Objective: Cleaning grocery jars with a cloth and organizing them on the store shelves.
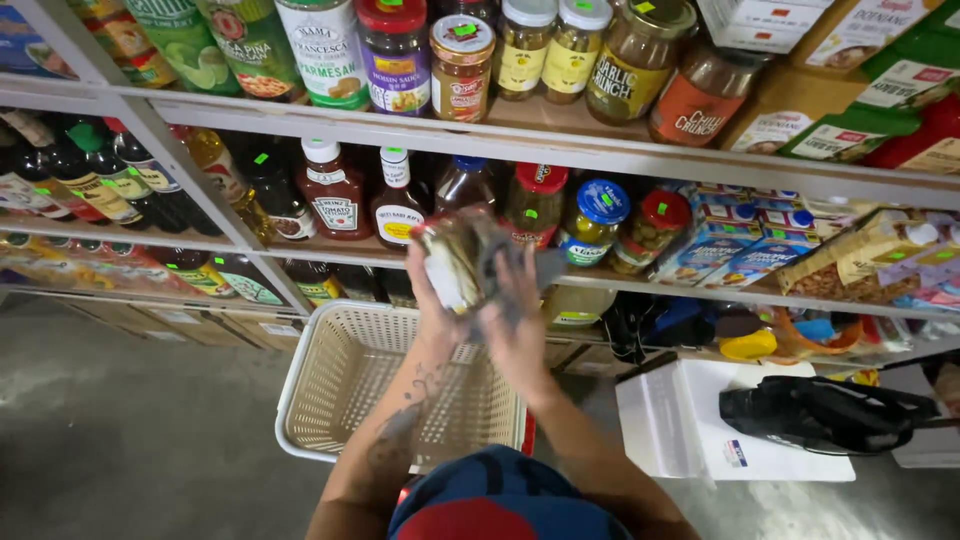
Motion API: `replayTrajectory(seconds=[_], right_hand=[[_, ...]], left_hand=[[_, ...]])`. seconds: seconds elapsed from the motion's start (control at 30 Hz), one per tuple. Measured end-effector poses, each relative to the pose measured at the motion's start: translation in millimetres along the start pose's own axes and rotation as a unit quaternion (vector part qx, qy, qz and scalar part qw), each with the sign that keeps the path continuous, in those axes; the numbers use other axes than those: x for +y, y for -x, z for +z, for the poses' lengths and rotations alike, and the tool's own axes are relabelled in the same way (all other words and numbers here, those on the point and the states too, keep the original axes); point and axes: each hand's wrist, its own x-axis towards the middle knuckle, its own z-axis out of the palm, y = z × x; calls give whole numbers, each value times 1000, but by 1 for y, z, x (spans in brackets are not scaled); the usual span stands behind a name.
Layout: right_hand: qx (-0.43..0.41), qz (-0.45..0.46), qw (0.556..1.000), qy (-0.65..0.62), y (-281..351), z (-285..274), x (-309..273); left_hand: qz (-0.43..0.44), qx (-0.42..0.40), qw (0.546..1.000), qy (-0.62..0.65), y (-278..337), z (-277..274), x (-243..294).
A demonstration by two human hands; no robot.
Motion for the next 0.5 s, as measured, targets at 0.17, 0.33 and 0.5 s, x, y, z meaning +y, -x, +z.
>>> replayTrajectory(seconds=[0.17,0.33,0.5], right_hand=[[45,-336,936,95,-32,14,20],[128,153,977,-71,-39,-5,43],[-85,-49,993,-67,-52,-26,-37]], left_hand=[[41,55,970,233,-6,-26,-30],[45,193,980,30,13,42,-4],[11,106,982,-155,10,-155,-37]])
